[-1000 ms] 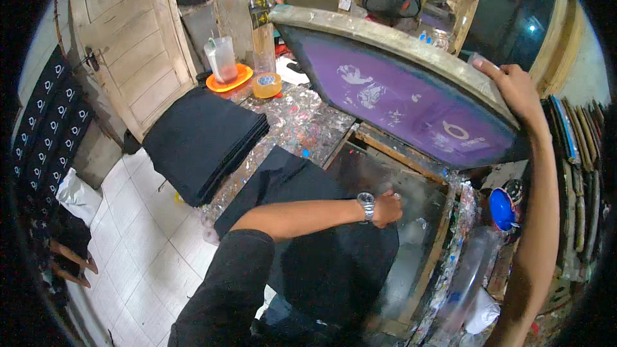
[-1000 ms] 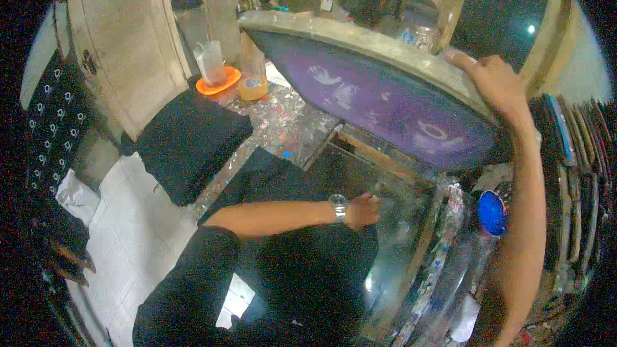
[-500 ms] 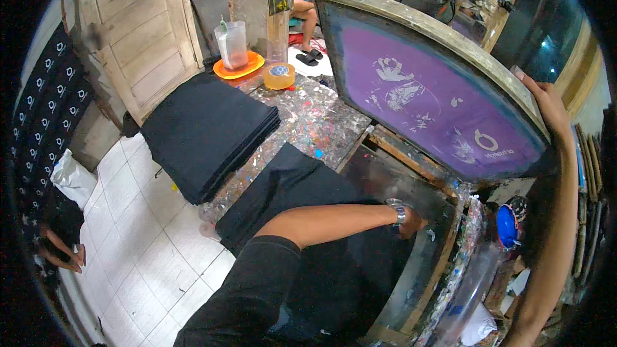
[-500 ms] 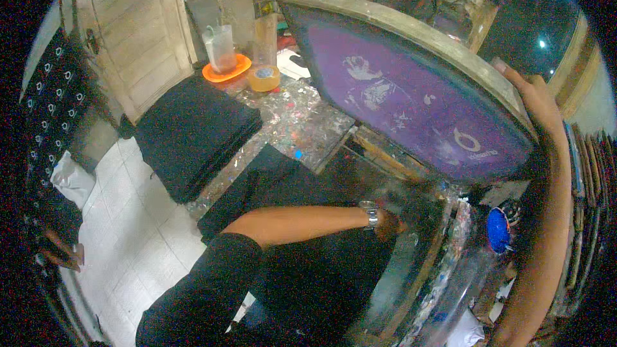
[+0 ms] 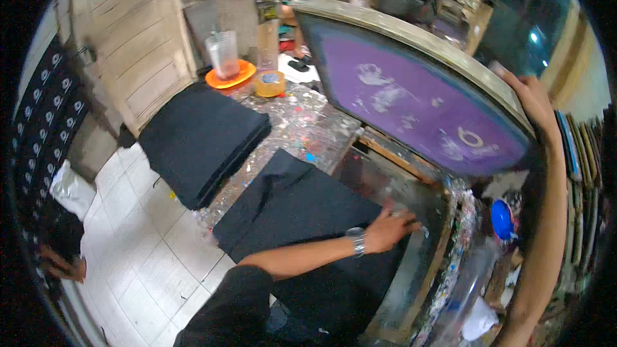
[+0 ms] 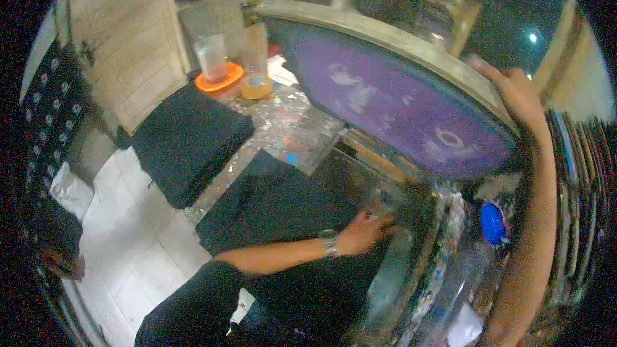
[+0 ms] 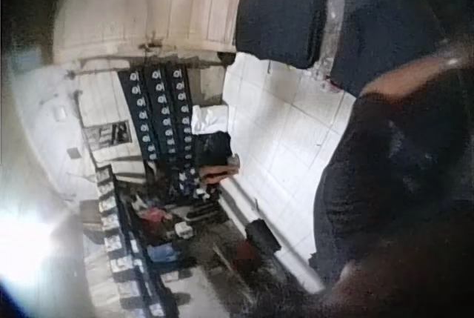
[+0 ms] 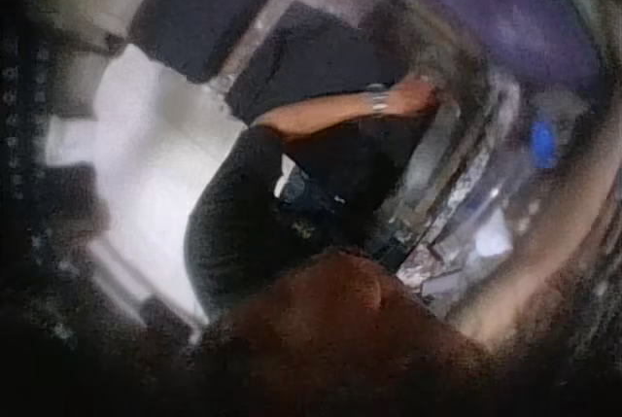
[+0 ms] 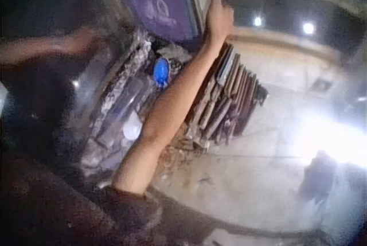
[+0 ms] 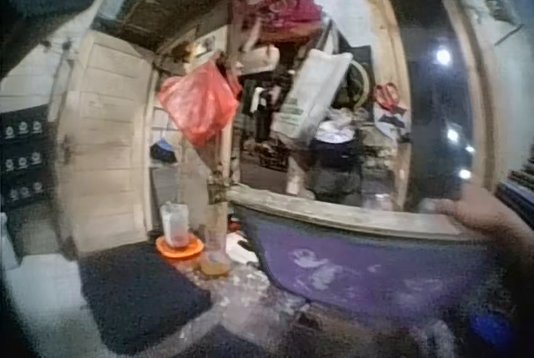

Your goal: The person performs screen printing on black t-shirts by placing a shirt on the platen, lowering a screen frame, and using a squeegee to spread white ink across the design. The person then lifts the frame and hands the printed garment to an assistant to be stacked.

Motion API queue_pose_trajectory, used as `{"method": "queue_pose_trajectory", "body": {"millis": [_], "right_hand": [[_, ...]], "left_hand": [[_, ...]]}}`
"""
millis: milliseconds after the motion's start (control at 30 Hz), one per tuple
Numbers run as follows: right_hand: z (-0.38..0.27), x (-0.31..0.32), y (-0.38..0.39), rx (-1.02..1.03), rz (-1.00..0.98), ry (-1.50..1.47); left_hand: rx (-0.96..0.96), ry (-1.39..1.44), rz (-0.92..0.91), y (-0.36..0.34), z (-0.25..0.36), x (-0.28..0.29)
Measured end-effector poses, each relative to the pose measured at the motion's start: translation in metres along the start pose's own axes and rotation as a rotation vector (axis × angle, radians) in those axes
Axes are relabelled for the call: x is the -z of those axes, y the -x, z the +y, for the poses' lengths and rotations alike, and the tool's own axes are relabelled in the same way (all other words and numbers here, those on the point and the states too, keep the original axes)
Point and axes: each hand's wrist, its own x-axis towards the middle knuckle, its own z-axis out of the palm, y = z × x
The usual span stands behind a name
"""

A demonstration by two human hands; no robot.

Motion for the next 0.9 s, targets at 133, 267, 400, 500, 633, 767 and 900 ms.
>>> {"method": "queue_pose_trajectory", "body": {"millis": [133,267,400,500,633,767,900], "right_hand": [[0.017,-0.001,-0.017,0.144,0.127,0.087],[-0.011,-0.007,-0.008,0.094,-0.092,0.035],[0.0,0.006,0.008,0.172,-0.05,0.061],[-0.005,0.012,0.029,0.136,-0.011,0.003],[-0.01,0.003,0.041,0.145,0.044,-0.053],[-0.011,0.013,0.039,0.16,0.002,-0.043],[-0.005,0.002,0.024,0.185,-0.004,0.013]], "left_hand": [[0.15,-0.064,0.096,0.07,0.029,-0.007],[0.136,-0.086,0.041,0.07,0.02,-0.02],[0.1,-0.111,0.06,0.04,0.038,-0.027],[0.093,-0.118,0.081,0.037,0.049,-0.034],[0.131,-0.124,0.082,0.05,0.056,-0.037],[0.125,-0.152,0.077,0.052,0.058,-0.021],[0.419,-0.184,-0.04,0.121,0.058,0.032]]}}
